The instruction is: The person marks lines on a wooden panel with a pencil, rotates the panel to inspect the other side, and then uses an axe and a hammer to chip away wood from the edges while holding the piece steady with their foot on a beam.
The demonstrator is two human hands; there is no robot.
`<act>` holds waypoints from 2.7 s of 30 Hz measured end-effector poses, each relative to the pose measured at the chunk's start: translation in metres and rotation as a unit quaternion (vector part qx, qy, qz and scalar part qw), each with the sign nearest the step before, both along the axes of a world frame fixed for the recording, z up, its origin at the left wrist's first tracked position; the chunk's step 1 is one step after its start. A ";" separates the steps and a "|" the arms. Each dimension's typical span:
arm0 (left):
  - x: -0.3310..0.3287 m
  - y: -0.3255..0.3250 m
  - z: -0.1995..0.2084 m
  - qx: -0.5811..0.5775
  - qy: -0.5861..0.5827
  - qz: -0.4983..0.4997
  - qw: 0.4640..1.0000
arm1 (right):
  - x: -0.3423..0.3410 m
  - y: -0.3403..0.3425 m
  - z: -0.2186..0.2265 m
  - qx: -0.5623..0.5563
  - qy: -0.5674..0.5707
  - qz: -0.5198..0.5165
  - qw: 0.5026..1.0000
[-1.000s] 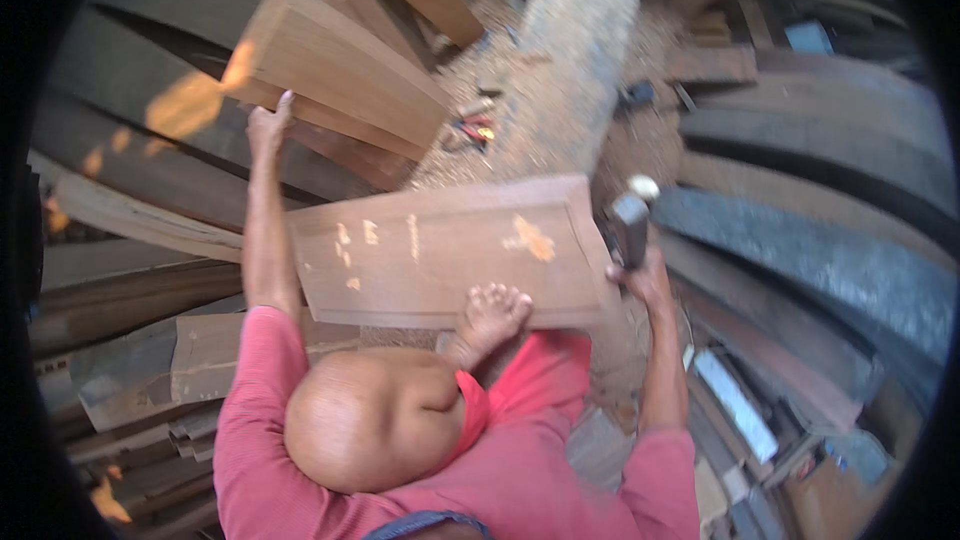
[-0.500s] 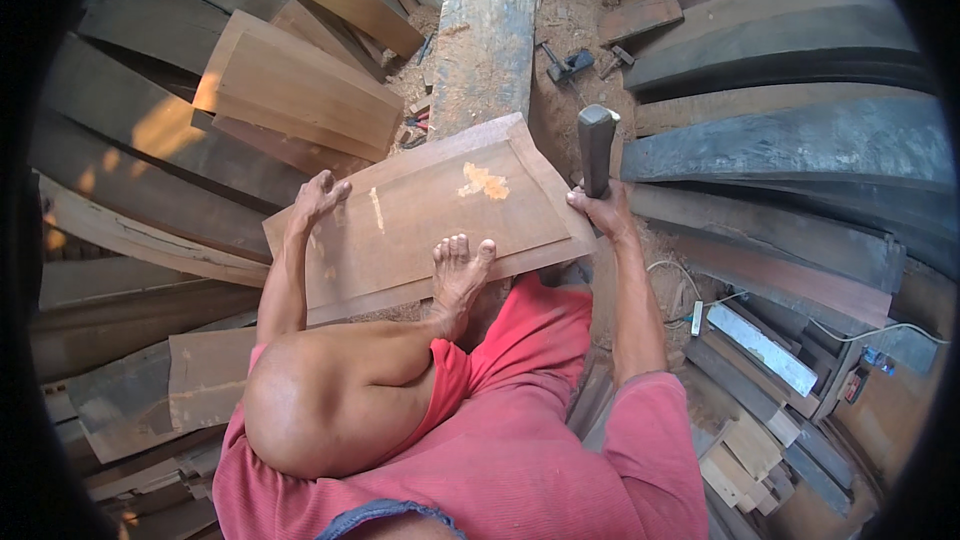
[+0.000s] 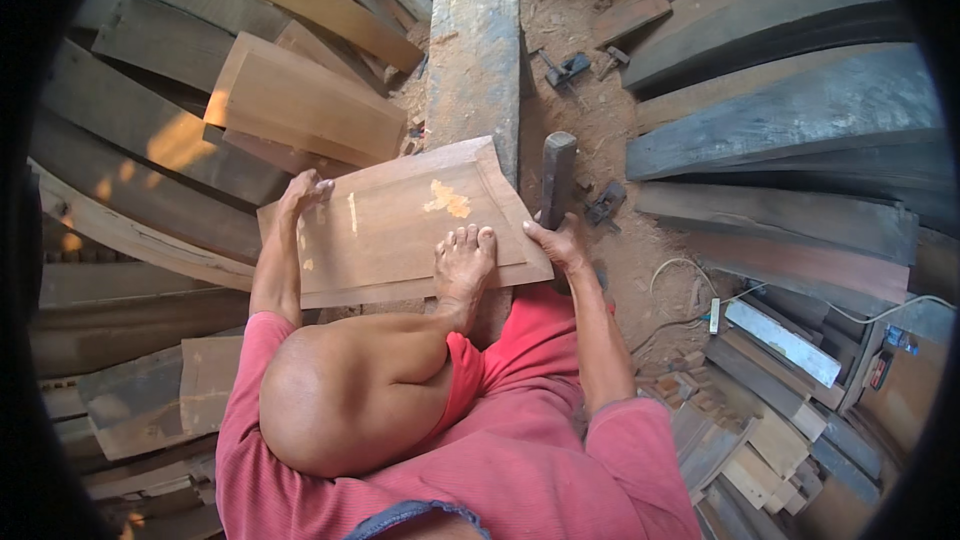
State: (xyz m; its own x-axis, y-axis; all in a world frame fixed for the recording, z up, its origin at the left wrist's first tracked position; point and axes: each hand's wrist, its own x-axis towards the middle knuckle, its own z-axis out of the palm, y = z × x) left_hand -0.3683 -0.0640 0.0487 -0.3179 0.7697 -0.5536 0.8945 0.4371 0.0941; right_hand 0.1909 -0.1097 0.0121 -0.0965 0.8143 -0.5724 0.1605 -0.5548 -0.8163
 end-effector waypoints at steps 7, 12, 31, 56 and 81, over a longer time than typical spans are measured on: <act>0.096 0.021 0.013 0.332 -0.058 -0.073 0.939 | 0.014 0.014 0.010 0.033 -0.037 0.075 0.996; 0.226 0.047 0.076 0.233 -0.284 -0.099 0.925 | 0.033 0.027 0.042 0.153 -0.047 0.054 0.986; 0.332 0.067 0.175 0.331 -0.657 -0.008 0.677 | -0.011 -0.003 0.105 0.223 0.047 -0.011 0.974; 0.329 0.078 0.124 0.444 -0.531 -0.063 0.719 | 0.024 -0.077 0.175 -0.057 0.211 0.065 0.974; 0.320 0.070 0.106 0.454 -0.523 -0.124 0.711 | -0.019 0.002 0.316 0.520 0.104 -0.111 0.841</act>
